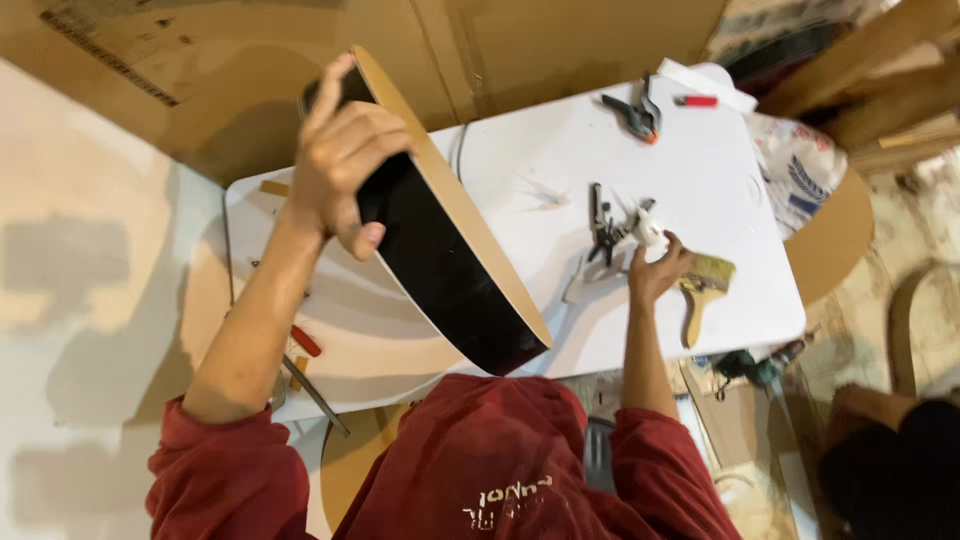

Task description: The person applies a thin strip of light-colored tape along the curved edge of a black guitar body. They smooth the tape with their fingers, apply glue from a small bottle to the edge, and continue pressing the tape into place along the curve.

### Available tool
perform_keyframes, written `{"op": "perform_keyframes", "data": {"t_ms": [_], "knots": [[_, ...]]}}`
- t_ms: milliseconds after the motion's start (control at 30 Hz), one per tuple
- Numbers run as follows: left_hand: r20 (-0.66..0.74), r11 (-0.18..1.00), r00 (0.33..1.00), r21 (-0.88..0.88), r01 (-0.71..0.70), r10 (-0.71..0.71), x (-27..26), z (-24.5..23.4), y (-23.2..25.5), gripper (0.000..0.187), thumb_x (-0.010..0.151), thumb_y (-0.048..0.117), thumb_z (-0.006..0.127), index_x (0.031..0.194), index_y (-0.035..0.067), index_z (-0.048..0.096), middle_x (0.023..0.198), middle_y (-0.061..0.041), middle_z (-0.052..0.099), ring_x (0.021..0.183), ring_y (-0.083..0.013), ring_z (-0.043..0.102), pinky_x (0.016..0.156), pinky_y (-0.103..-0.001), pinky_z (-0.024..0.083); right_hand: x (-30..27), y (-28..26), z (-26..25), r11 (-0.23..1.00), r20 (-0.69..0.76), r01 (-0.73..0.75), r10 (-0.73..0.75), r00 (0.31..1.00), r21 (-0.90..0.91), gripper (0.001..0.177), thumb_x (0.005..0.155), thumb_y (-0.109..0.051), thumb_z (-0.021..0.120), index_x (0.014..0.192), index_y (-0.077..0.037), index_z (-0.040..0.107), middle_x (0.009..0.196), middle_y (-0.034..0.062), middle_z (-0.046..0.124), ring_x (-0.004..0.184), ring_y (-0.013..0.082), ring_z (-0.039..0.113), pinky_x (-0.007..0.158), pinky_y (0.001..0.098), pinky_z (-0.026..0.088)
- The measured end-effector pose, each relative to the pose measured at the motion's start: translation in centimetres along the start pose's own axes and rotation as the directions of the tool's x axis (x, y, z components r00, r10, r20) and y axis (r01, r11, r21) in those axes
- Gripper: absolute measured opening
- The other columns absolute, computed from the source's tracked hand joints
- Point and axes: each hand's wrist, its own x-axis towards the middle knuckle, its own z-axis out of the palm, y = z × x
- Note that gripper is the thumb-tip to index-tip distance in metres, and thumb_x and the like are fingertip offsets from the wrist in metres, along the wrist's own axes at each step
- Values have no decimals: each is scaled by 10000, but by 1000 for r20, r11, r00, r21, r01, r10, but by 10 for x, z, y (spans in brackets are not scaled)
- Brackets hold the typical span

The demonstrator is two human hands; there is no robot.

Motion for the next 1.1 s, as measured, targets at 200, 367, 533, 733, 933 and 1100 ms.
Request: {"op": "perform_keyframes", "data": {"t_ms": [200,367,533,733,933,1100], "knots": [[-30,999,999,-27,32,-32,11,-4,9,891,974,634,181,926,-102,682,895,-210,675,742,-374,635,1062,-792,320,31,32,21,891,244,309,-236,941,-331,630,776,19,744,1372,-120,595,1229,264,515,972,420,536,662,487,502],[-29,998,999,-55,14,-16,7,-1,4,836,958,600,216,955,-106,665,916,-231,667,747,-390,630,1037,-778,340,39,28,21,932,303,220,-129,944,-289,481,918,-55,753,1362,-80,569,1237,258,496,995,419,576,581,466,553],[-17,997,1000,-69,18,-19,6,0,1,800,943,575,235,975,-104,657,932,-241,653,763,-400,612,1015,-782,348,57,65,39,933,313,214,-119,942,-290,359,994,-98,658,1328,19,596,1184,264,587,1005,416,578,651,509,572],[-1,993,1000,-114,12,-12,6,-1,-1,906,968,640,192,954,-116,691,911,-261,697,774,-408,669,1006,-820,365,64,52,32,947,288,-72,167,943,-314,408,1012,-272,669,1267,46,677,1145,208,622,1001,397,624,892,497,549],[113,995,993,-91,50,-40,-5,-7,-22,976,917,723,177,1012,-111,674,996,-291,671,891,-455,636,1123,-778,328,50,28,10,992,96,12,0,995,-123,449,958,-275,690,1330,-31,631,1198,171,500,1097,345,555,938,504,499],[76,998,997,-63,21,-16,-13,-7,-45,971,930,652,216,933,-191,697,921,-330,676,837,-460,628,1154,-806,374,22,-6,-30,993,49,-73,68,996,97,193,999,-151,613,1159,-59,668,1115,116,546,917,212,574,762,346,564]]}}
